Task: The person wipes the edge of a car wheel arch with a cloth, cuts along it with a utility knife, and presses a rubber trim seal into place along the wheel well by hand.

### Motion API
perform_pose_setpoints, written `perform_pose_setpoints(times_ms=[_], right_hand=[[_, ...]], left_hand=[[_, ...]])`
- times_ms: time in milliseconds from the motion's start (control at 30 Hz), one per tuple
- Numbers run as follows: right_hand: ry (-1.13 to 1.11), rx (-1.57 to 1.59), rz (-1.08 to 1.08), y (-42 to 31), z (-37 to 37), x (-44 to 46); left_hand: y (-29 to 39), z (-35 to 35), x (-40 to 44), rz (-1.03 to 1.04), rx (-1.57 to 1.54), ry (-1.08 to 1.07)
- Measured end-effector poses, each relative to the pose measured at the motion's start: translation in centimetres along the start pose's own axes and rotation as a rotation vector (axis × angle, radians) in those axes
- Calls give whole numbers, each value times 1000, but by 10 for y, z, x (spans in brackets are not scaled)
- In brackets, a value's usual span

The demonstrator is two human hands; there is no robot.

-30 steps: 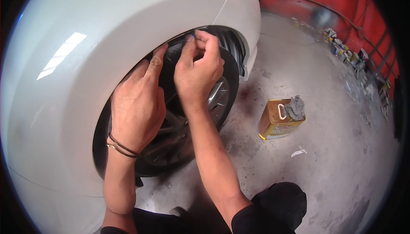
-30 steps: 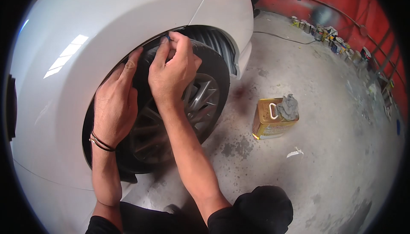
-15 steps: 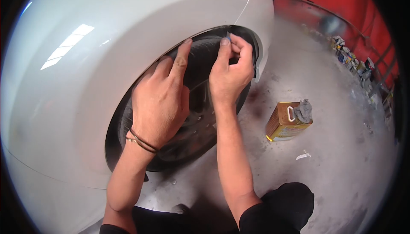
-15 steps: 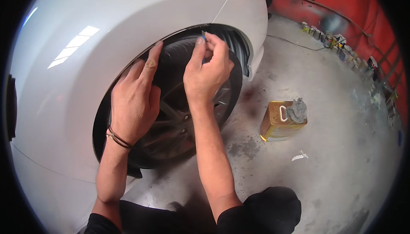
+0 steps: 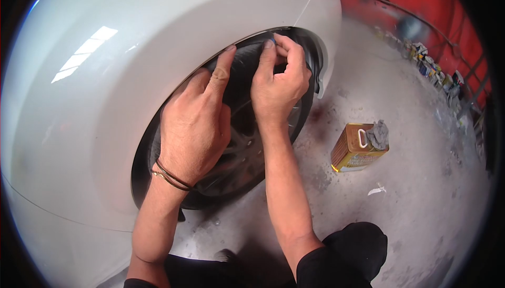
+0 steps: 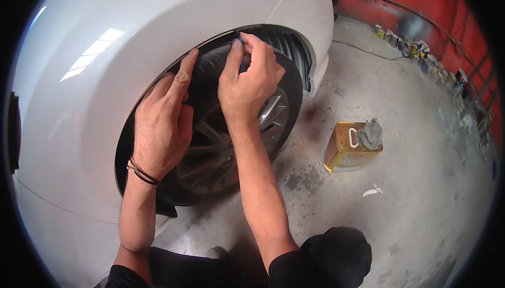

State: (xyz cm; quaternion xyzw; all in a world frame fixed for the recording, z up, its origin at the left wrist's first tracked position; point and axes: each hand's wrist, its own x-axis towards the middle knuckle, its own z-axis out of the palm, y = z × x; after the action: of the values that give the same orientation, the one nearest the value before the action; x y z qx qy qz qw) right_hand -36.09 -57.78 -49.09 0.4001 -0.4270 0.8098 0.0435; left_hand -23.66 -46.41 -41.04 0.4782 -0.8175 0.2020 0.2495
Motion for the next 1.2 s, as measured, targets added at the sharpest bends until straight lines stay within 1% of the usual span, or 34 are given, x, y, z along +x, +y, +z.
perform_pose_setpoints(times_ms=[100,200,300,367,400,467,600,633,767,833,867,967,1033,1067,1133,1200], right_hand=[[-25,20,17,1,0,-1],[-6,11,14,-1,1,0],[-28,-8,-14,-3,1,-1],[1,-22,-80,-3,5,-4],[1,-21,-81,-4,6,-4],[-5,-50,-161,-5,6,-3],[-28,-25,-189,-9,6,-6],[-26,-27,-190,-6,5,-3],[-33,-78,-29,5,-1,3],[-29,-106,-165,-2,4,-3],[-79,-127,-226,-10,3,-11],[-93,-41,-191,-23,2,-18],[-98,-63,-181,-17,-4,-17],[-66,-75,-144,-12,-6,-17],[-28,-58,-68,-7,-9,-15],[-25,-26,-83,-6,-8,-14]], left_hand=[[1,0,1,11,-19,18],[1,0,2,-4,-40,21],[1,-2,4,-21,-36,4],[-1,2,5,-5,-63,46],[-1,2,5,-5,-63,47],[-2,2,5,-17,-67,24],[-3,4,6,31,-70,92],[-1,2,7,6,-73,57],[0,-2,6,-61,-116,-3],[-4,0,3,-43,-119,10],[-5,2,1,-24,-131,25],[-5,5,-2,1,-131,71],[2,2,-8,-8,-109,93],[4,1,-11,-17,-83,111],[8,0,-13,-45,-44,106],[9,-2,-13,-76,-3,92]])
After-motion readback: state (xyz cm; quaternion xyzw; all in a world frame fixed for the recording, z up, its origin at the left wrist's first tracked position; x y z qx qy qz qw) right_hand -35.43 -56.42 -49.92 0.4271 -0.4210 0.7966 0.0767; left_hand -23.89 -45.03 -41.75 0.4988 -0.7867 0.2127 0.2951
